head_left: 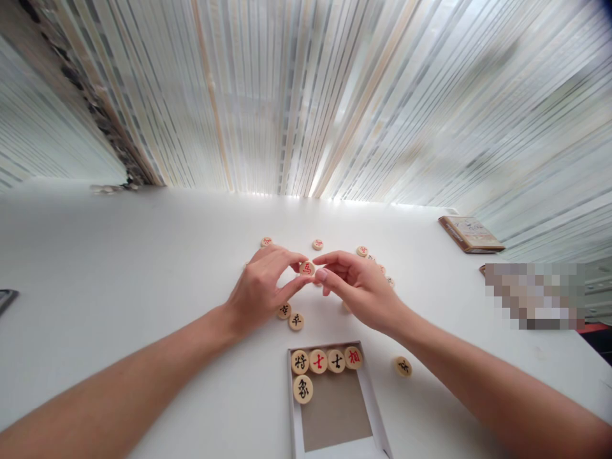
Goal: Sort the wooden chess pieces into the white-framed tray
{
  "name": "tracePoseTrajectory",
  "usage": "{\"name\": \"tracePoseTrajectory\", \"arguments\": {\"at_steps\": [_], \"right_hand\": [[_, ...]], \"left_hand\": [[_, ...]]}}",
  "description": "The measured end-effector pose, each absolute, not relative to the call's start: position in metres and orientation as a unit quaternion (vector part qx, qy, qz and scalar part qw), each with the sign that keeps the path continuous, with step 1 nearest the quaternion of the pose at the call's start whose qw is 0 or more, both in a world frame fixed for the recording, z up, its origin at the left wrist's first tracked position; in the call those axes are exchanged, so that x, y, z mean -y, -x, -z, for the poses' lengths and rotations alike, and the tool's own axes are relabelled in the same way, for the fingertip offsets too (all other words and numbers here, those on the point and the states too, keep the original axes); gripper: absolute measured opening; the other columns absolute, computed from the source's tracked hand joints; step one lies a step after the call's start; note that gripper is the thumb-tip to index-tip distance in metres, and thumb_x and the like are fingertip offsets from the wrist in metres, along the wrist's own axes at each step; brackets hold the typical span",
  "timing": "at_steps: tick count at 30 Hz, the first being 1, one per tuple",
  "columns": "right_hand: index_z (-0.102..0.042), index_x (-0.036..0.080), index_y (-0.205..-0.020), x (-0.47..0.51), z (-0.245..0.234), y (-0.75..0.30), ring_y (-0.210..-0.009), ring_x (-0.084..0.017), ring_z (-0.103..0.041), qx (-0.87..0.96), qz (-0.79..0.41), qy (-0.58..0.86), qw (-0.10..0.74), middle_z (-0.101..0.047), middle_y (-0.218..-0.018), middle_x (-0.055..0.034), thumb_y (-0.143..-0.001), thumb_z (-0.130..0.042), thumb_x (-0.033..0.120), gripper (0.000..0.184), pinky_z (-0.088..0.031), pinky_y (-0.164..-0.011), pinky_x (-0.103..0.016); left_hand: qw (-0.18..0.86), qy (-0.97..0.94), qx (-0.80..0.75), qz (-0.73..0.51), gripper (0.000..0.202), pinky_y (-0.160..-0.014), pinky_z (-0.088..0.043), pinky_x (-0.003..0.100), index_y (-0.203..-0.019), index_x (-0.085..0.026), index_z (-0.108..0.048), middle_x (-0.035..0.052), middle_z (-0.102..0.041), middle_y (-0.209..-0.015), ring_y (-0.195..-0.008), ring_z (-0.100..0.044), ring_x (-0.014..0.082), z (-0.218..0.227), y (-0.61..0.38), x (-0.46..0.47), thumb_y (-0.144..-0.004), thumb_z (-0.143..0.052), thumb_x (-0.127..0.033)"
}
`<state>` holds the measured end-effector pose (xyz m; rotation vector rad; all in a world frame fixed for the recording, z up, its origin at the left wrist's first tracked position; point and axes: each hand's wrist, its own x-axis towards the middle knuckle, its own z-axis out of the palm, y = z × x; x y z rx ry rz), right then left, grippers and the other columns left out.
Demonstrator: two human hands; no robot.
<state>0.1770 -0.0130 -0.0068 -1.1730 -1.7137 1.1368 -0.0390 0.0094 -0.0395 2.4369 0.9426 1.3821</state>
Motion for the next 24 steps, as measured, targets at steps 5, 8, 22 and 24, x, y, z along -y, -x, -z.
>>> {"name": "tracePoseTrajectory", "arguments": {"at_steps": [5, 8, 22, 24], "right_hand": [[-0.077, 0.017, -0.091, -0.003, 0.018, -0.15, -0.06, -0.012, -0.06, 0.599, -0.541, 0.412, 0.423, -0.069, -0.069, -0.0011, -0.09, -0.082, 0.051, 0.034, -0.048, -0.055, -0.025], [-0.079, 0.017, -0.094, -0.004, 0.028, -0.153, -0.06, -0.011, -0.058, 0.591, -0.545, 0.405, 0.436, -0.069, -0.069, -0.001, -0.093, -0.081, 0.044, 0.027, -0.046, -0.055, -0.023], [-0.085, 0.023, -0.104, 0.006, 0.031, -0.162, -0.062, -0.011, -0.072, 0.624, -0.502, 0.382, 0.461, -0.081, -0.083, -0.0024, -0.094, -0.082, 0.028, 0.012, -0.058, -0.053, -0.018], [-0.085, 0.021, -0.1, 0.005, 0.031, -0.163, -0.06, -0.011, -0.072, 0.618, -0.502, 0.389, 0.463, -0.081, -0.081, -0.0031, -0.095, -0.081, 0.032, 0.012, -0.057, -0.051, -0.018]], "left_hand": [[0.081, -0.806, -0.331, -0.483, 0.007, -0.086, -0.056, 0.033, -0.103, -0.017, -0.072, 0.0034, -0.079, -0.087, -0.083, -0.072, 0.0178, 0.041, 0.045, -0.01, -0.099, -0.074, -0.023], [0.133, -0.798, -0.321, -0.492, 0.009, -0.079, -0.058, 0.027, -0.104, -0.015, -0.074, 0.0036, -0.08, -0.089, -0.081, -0.073, 0.0154, 0.041, 0.044, -0.009, -0.097, -0.076, -0.02], [0.496, -0.592, -0.366, -0.519, 0.01, -0.069, -0.067, 0.018, -0.096, -0.02, -0.088, 0.0009, -0.085, -0.086, -0.071, -0.079, 0.012, 0.032, 0.033, 0.003, -0.087, -0.086, -0.016], [0.504, -0.589, -0.363, -0.516, 0.015, -0.07, -0.067, 0.017, -0.096, -0.024, -0.089, -0.0006, -0.086, -0.088, -0.073, -0.079, 0.0117, 0.03, 0.033, 0.001, -0.086, -0.086, -0.013]]}}
